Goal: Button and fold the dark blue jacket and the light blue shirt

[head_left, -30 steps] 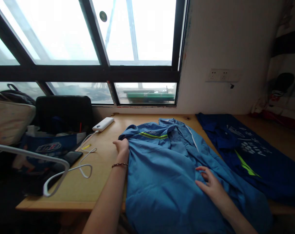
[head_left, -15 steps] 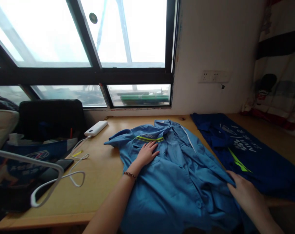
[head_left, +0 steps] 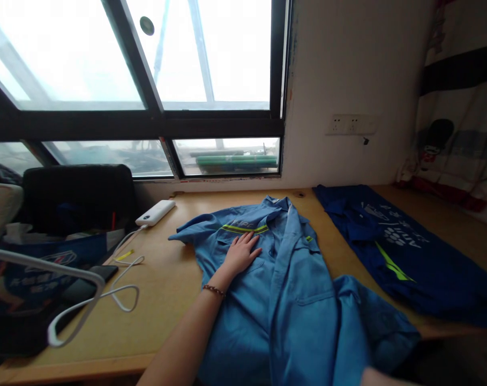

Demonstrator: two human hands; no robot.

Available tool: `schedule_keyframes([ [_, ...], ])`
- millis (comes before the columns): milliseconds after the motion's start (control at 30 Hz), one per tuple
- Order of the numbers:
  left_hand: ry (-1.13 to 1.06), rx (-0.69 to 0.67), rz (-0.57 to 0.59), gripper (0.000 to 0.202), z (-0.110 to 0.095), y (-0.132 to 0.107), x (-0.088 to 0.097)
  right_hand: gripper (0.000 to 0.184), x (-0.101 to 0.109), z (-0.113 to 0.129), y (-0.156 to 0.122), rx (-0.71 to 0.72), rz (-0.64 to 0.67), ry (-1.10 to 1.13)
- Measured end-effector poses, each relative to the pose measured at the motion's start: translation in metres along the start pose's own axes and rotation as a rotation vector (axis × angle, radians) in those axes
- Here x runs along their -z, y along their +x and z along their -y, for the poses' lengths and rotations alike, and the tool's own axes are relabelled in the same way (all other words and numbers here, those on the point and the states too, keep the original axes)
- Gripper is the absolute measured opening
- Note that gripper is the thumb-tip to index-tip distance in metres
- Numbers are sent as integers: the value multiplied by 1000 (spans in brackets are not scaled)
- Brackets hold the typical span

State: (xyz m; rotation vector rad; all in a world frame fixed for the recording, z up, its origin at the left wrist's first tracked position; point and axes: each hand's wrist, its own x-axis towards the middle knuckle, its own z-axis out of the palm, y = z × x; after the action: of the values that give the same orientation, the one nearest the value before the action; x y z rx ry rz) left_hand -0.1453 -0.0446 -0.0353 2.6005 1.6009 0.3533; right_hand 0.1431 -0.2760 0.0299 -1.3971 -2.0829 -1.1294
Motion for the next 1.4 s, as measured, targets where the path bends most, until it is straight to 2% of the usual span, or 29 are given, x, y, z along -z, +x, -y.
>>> schedule_keyframes([
  [33,-1,0,3,51,0,0,1,27,-13,-4,13,-30,31,151],
  [67,-2,-1,4,51,-1,0,1,19,-29,-12,26,-121,108,369],
  [133,-1,-4,1,51,-1,0,1,13,-68,-33,54,-441,311,847],
  [167,-1,-5,-2,51,-1,0,1,13,-89,-43,65,-663,412,1048],
  [233,-3,-9,-9,51,0,0,1,10,-130,-55,83,-1092,523,1224],
  [267,-6,-10,-11,51,0,0,1,9,-148,-55,89,-1247,594,1283],
  [333,-14,-6,-16,51,1,0,2,10,-176,-47,96,-1330,674,1344],
  [400,-20,-2,-22,51,2,1,2,12,-192,-31,103,-1328,714,1385],
  [500,-10,18,-31,52,3,1,2,13,-204,-19,119,-1341,706,1390],
  [567,14,77,-54,57,4,1,1,13,-205,-27,135,-1345,645,1331],
  [667,40,166,-74,69,7,2,0,20,-201,-62,158,-1327,471,1134],
  [700,40,172,-67,72,9,2,0,23,-198,-76,165,-1284,379,1001],
  [800,33,155,-33,73,12,3,-1,29,-188,-112,177,-943,89,483],
  [867,31,146,-24,73,13,3,-1,32,-184,-123,177,-778,91,321],
  [933,25,135,-25,73,14,3,-1,36,-184,-121,173,-739,188,275],
  [1000,18,122,-34,74,14,3,-1,41,-189,-108,167,-749,274,273],
  [1067,17,120,-35,75,14,3,-1,46,-197,-83,160,-761,337,306],
  [1200,41,141,-13,74,11,3,0,57,-215,-9,144,-753,543,429],
  [1267,49,153,1,73,9,3,3,64,-219,27,138,-747,629,424],
  [1333,50,157,16,72,8,2,5,62,-218,53,134,-677,662,384],
  [1400,50,151,31,72,9,2,8,53,-214,66,130,-592,685,381],
])
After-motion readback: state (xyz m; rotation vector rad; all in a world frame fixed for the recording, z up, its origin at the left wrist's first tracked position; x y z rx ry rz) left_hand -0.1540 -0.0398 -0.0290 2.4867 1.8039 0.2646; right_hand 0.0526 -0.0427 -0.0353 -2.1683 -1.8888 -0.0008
